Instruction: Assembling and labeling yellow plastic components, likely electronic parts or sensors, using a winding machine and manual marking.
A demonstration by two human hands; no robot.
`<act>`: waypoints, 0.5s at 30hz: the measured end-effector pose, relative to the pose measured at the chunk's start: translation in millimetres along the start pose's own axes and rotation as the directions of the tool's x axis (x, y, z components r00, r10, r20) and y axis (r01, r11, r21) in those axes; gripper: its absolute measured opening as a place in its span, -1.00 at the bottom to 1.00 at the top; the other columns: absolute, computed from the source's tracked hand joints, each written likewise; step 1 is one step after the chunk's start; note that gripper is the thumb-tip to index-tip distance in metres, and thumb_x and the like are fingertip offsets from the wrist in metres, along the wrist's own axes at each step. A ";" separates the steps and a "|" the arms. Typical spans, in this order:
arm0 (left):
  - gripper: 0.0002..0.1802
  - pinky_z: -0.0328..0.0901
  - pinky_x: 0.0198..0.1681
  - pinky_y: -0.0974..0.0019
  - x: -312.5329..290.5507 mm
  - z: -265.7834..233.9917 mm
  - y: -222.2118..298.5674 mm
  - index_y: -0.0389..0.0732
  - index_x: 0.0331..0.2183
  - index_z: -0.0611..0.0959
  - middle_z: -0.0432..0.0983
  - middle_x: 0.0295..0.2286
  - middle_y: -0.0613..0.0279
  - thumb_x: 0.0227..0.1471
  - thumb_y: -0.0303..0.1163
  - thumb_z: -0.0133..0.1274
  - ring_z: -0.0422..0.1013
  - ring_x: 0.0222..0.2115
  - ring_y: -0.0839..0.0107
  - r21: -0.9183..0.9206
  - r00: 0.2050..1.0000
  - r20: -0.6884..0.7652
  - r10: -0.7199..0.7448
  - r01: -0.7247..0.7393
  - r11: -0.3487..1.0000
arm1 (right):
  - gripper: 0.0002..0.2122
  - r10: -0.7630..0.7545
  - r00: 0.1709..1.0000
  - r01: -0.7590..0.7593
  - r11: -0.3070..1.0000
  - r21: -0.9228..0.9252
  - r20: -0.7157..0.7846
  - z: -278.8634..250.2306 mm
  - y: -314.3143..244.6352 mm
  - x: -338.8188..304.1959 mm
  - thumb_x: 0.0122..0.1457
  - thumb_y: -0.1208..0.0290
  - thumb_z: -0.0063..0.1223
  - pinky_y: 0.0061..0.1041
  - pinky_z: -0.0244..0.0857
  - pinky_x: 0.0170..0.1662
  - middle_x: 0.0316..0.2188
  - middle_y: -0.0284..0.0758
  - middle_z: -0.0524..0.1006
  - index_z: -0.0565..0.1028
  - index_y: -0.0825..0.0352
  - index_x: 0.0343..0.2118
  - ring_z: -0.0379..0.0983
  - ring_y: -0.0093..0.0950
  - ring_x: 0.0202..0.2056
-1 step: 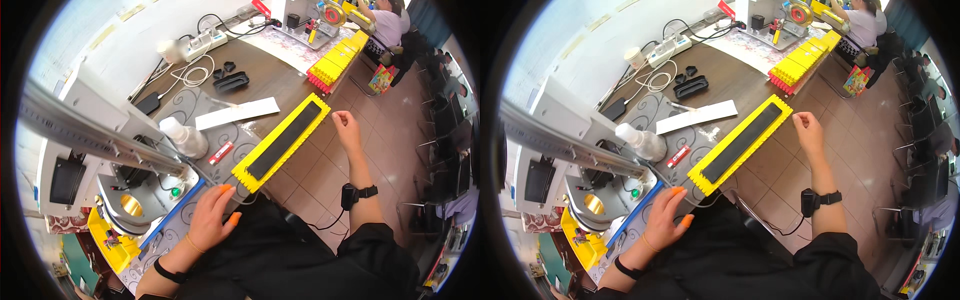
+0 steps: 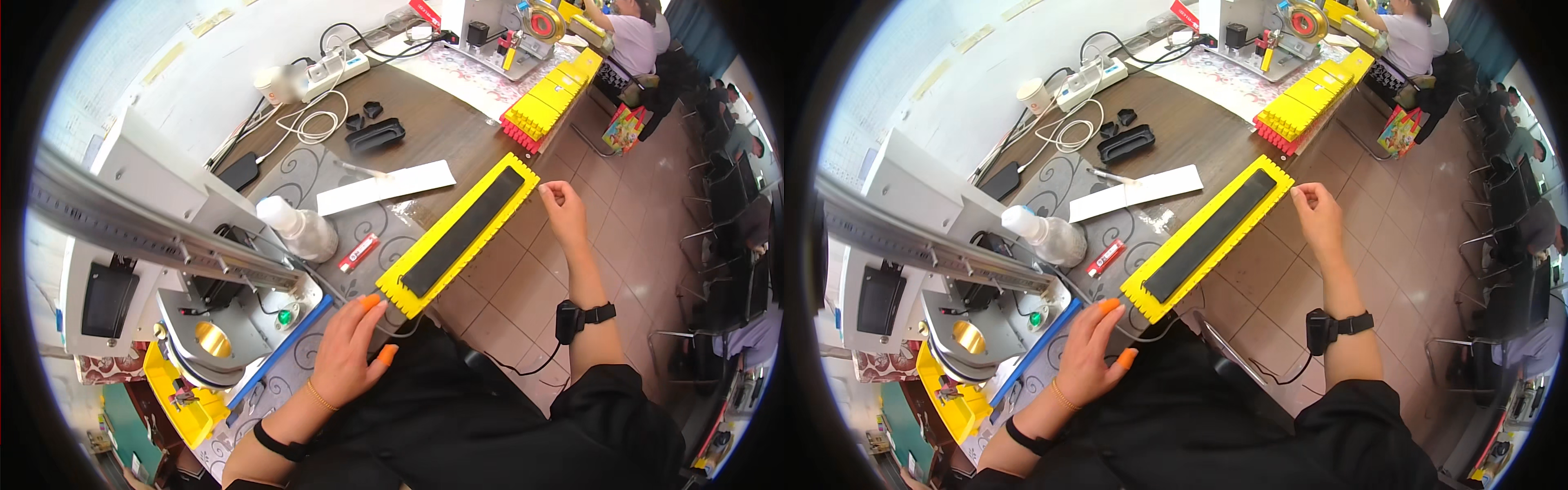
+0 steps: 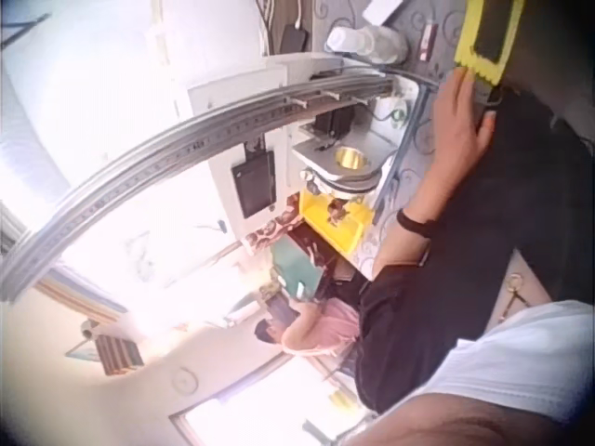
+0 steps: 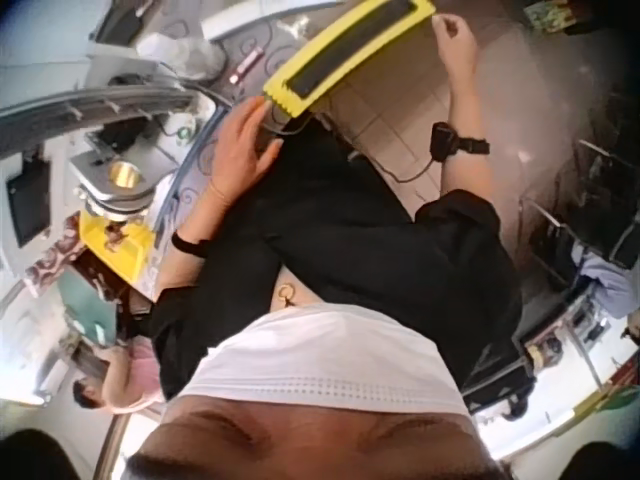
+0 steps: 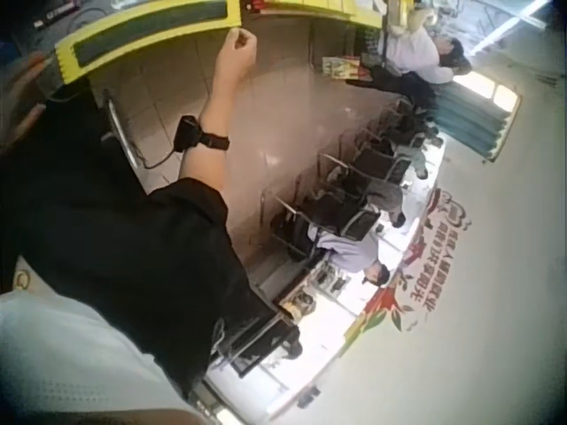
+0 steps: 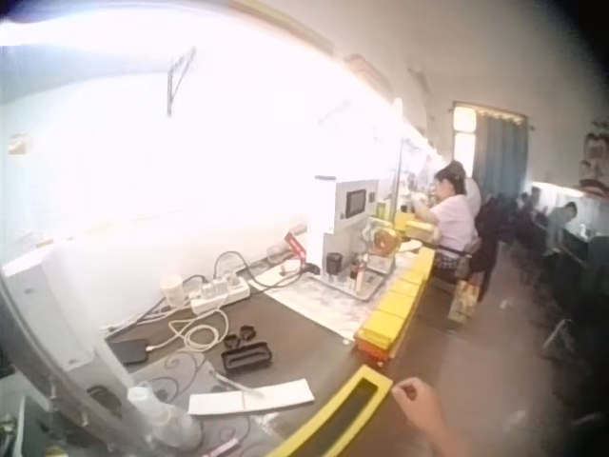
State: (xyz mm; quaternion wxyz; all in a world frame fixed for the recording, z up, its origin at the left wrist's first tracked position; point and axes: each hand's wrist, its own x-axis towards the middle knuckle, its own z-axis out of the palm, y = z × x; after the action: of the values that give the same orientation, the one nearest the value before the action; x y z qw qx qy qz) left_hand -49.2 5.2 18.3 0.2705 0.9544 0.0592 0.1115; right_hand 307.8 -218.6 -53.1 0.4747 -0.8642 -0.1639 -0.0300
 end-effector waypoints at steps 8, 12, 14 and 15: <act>-0.18 0.12 0.16 0.08 32.9 27.6 -9.6 -0.26 0.08 0.34 0.24 0.06 -0.05 -0.25 -0.36 0.30 0.19 0.09 -0.04 0.025 0.996 0.091 -0.025 0.023 0.999 | -0.83 0.012 1.000 -0.010 0.998 -0.063 0.025 8.7 10.9 10.5 0.11 0.34 0.10 -0.54 0.33 -0.34 -0.51 -0.35 0.54 0.53 0.36 -0.37 0.44 -0.54 -0.49; -0.18 0.14 0.15 0.08 41.4 32.3 -18.1 -0.26 0.06 0.37 0.26 0.04 -0.05 -0.30 -0.38 0.32 0.21 0.07 -0.04 0.027 0.992 0.121 -0.022 0.018 0.999 | -0.86 0.039 0.997 -0.032 0.994 -0.108 0.062 12.7 10.2 10.8 0.11 0.37 0.10 -0.56 0.33 -0.37 -0.52 -0.35 0.53 0.52 0.35 -0.40 0.44 -0.58 -0.49; -0.19 0.15 0.14 0.08 44.6 32.0 -15.4 -0.27 0.05 0.39 0.27 0.03 -0.05 -0.32 -0.39 0.32 0.22 0.06 -0.04 0.024 0.993 0.118 -0.015 0.013 1.000 | -0.87 0.019 0.998 -0.013 0.994 -0.107 0.057 10.9 10.3 10.5 0.11 0.38 0.10 -0.57 0.33 -0.38 -0.51 -0.36 0.53 0.51 0.35 -0.40 0.43 -0.59 -0.49; -0.19 0.16 0.12 0.08 46.5 30.9 -13.3 -0.27 0.04 0.39 0.28 0.03 -0.05 -0.33 -0.40 0.32 0.23 0.04 -0.04 0.029 0.994 0.110 -0.009 0.006 1.000 | -0.87 -0.023 0.999 0.027 0.996 -0.091 0.041 11.8 13.0 10.4 0.12 0.38 0.09 -0.57 0.33 -0.38 -0.50 -0.36 0.52 0.50 0.34 -0.39 0.44 -0.59 -0.49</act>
State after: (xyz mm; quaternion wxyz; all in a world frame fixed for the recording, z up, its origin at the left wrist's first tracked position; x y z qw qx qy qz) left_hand 2.7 9.0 -5.9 0.2599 0.9627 0.0494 0.0570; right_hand 320.4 -212.6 -68.0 0.4309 -0.8833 -0.1826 -0.0261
